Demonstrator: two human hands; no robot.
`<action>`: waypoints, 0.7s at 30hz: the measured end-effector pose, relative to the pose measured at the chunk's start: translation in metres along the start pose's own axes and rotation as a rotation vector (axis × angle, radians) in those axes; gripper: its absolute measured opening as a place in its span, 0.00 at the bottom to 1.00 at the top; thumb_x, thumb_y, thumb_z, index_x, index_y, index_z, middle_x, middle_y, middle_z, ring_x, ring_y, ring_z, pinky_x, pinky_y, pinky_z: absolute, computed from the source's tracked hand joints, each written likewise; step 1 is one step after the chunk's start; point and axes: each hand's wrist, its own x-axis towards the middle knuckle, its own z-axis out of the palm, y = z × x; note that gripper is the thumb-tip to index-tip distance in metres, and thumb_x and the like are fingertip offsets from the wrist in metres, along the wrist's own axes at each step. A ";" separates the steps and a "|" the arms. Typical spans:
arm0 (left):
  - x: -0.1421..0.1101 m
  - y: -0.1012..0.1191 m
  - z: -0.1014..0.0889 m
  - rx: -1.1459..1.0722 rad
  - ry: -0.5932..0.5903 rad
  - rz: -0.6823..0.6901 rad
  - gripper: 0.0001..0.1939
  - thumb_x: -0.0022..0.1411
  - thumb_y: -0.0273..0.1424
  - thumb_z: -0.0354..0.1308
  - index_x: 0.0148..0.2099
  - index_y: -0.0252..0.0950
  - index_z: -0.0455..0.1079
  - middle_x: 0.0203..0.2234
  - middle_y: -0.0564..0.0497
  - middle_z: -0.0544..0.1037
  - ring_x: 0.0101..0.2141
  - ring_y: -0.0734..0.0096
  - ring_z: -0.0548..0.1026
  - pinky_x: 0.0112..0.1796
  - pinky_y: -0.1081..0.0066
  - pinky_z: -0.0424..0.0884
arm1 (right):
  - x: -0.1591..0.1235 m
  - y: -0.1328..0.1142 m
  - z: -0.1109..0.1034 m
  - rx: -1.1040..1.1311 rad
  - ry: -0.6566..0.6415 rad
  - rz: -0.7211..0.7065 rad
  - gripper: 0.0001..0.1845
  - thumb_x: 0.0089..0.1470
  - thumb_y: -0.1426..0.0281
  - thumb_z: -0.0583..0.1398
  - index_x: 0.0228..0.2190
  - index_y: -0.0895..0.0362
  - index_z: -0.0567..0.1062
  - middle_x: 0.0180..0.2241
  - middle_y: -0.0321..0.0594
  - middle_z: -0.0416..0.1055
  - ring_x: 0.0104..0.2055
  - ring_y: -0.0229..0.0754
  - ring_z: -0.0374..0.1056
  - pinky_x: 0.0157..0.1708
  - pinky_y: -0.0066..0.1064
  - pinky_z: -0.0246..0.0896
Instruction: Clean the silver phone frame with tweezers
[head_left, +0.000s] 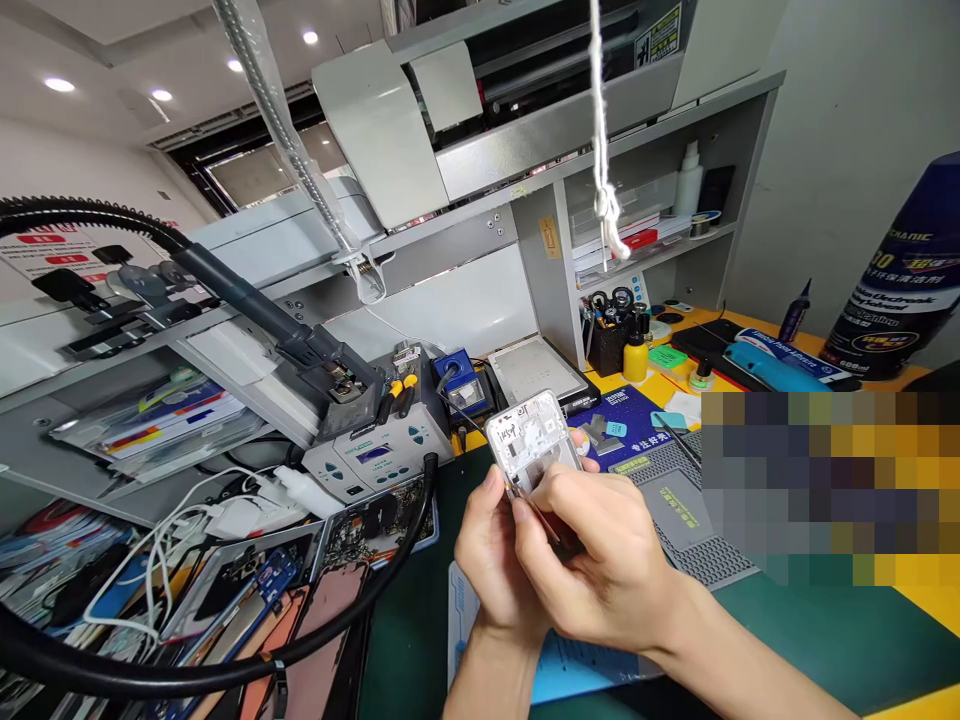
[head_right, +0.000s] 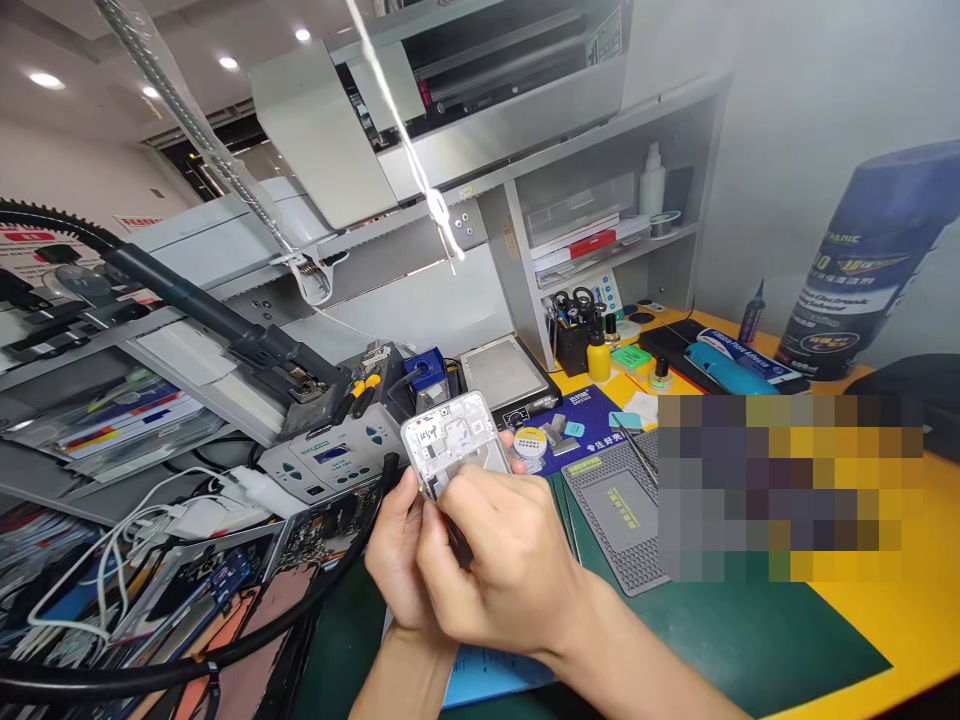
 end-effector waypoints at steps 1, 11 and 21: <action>0.000 0.000 0.000 0.000 0.000 0.004 0.20 0.67 0.44 0.56 0.49 0.40 0.84 0.42 0.42 0.85 0.54 0.45 0.80 0.54 0.52 0.78 | 0.000 0.000 0.000 0.003 -0.002 0.001 0.14 0.59 0.81 0.58 0.27 0.53 0.63 0.22 0.29 0.55 0.23 0.36 0.47 0.24 0.35 0.41; -0.006 -0.001 0.004 -0.033 -0.037 -0.005 0.21 0.69 0.44 0.54 0.44 0.39 0.85 0.45 0.41 0.85 0.55 0.45 0.79 0.55 0.54 0.77 | 0.001 0.000 0.000 0.023 -0.013 0.017 0.14 0.60 0.81 0.58 0.27 0.52 0.62 0.23 0.29 0.54 0.23 0.36 0.47 0.25 0.35 0.41; -0.002 0.003 0.005 0.047 0.055 0.115 0.25 0.66 0.47 0.57 0.51 0.34 0.83 0.46 0.39 0.85 0.52 0.41 0.81 0.58 0.44 0.74 | 0.001 -0.002 -0.001 0.064 -0.047 0.087 0.11 0.61 0.76 0.60 0.26 0.56 0.69 0.22 0.30 0.61 0.22 0.34 0.53 0.23 0.32 0.47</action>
